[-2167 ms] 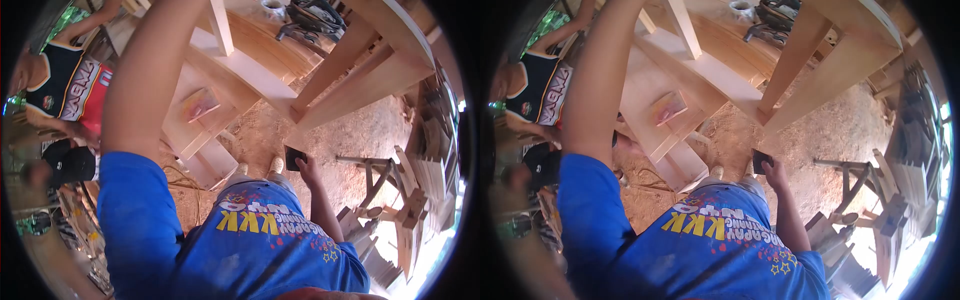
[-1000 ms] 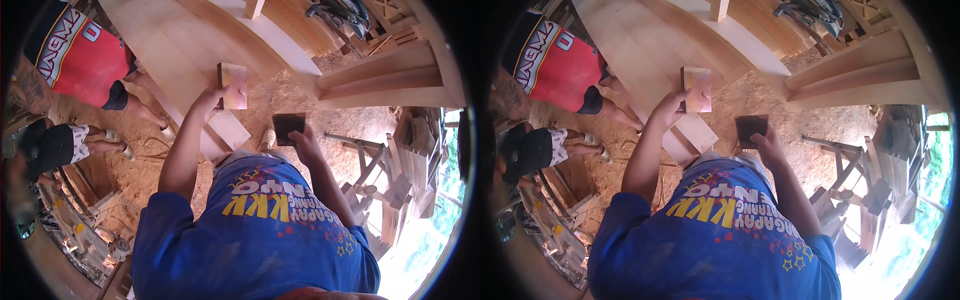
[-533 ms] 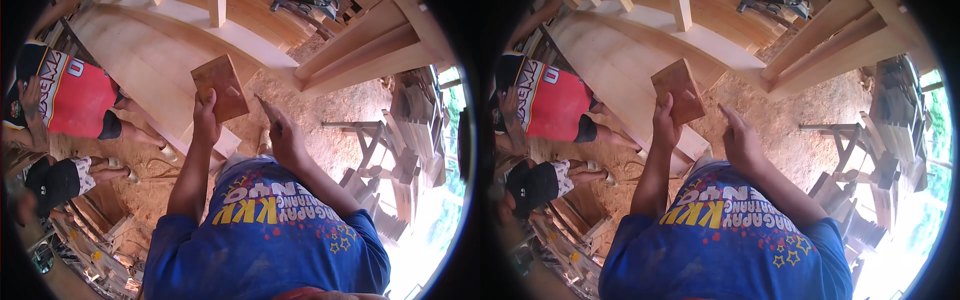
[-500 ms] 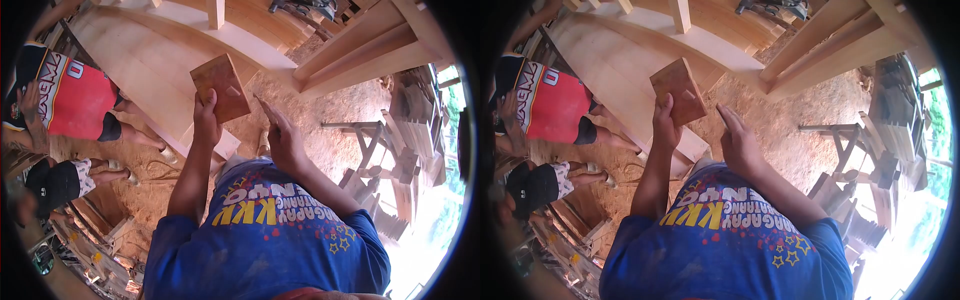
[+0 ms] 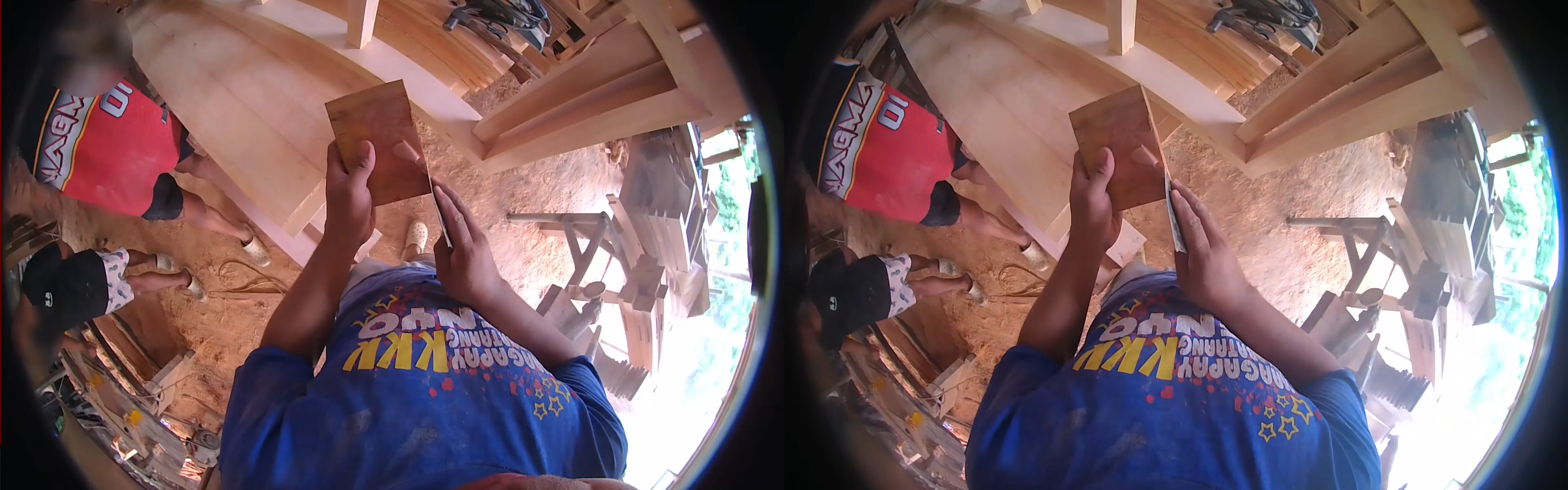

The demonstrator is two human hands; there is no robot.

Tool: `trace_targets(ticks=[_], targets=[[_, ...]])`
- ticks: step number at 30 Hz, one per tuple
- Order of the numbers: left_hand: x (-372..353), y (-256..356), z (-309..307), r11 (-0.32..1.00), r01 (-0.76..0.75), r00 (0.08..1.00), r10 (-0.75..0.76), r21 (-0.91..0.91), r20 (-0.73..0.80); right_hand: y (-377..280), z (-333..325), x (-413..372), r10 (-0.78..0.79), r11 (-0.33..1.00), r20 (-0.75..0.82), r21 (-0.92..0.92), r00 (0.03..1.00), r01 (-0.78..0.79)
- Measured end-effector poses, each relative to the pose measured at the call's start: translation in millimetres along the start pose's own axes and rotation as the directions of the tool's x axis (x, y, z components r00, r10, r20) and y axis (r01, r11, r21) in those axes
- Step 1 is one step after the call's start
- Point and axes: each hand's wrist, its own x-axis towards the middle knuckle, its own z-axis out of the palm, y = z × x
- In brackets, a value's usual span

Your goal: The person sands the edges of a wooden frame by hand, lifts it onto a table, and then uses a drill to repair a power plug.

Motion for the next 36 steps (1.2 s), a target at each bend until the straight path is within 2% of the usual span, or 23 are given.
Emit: trace_targets(ticks=[3,9,12,15,19,23,29,32,35,36], targets=[[-5.0,6.9,-1.1,1.000,-0.007,1.000,0.007,0.013,0.011,-5.7,-5.2,1.0,-0.010,0.999,0.067,-0.034,0.998,0.012],[-17.5,16.8,-6.3,0.988,-0.097,0.995,0.092,0.117,0.045,-13.1,-2.5,9.7,-0.021,0.992,0.088,-0.120,0.996,0.031],[-25.6,19.0,-11.0,0.984,-0.149,0.989,0.146,0.102,0.035,-19.4,3.4,17.8,-0.037,0.968,0.109,-0.243,0.993,0.062],[-36.6,24.1,-13.9,0.985,-0.141,0.990,0.143,0.099,-0.016,-23.0,9.4,27.8,-0.009,0.952,0.147,-0.301,0.989,0.053],[-45.2,28.9,-26.7,0.964,-0.210,0.973,0.222,0.160,-0.061,-22.4,14.1,37.1,-0.050,0.911,0.241,-0.387,0.969,0.143],[-50.7,42.8,-36.6,0.945,-0.230,0.960,0.260,0.231,-0.109,-28.4,23.7,49.5,-0.041,0.890,0.298,-0.423,0.954,0.171],[-57.3,49.3,-49.7,0.949,-0.240,0.944,0.278,0.206,-0.179,-28.8,36.4,56.8,-0.087,0.871,0.380,-0.419,0.921,0.256],[-60.8,48.7,-53.9,0.943,-0.230,0.935,0.283,0.240,-0.214,-22.6,41.1,57.6,-0.067,0.796,0.433,-0.520,0.899,0.309],[-62.0,50.8,-49.1,0.943,-0.248,0.918,0.302,0.219,-0.257,-15.1,39.2,63.8,-0.096,0.689,0.564,-0.557,0.820,0.464],[-59.4,53.2,-45.8,0.944,-0.262,0.911,0.311,0.200,-0.271,-0.7,43.8,60.4,-0.058,0.692,0.651,-0.520,0.756,0.501]])
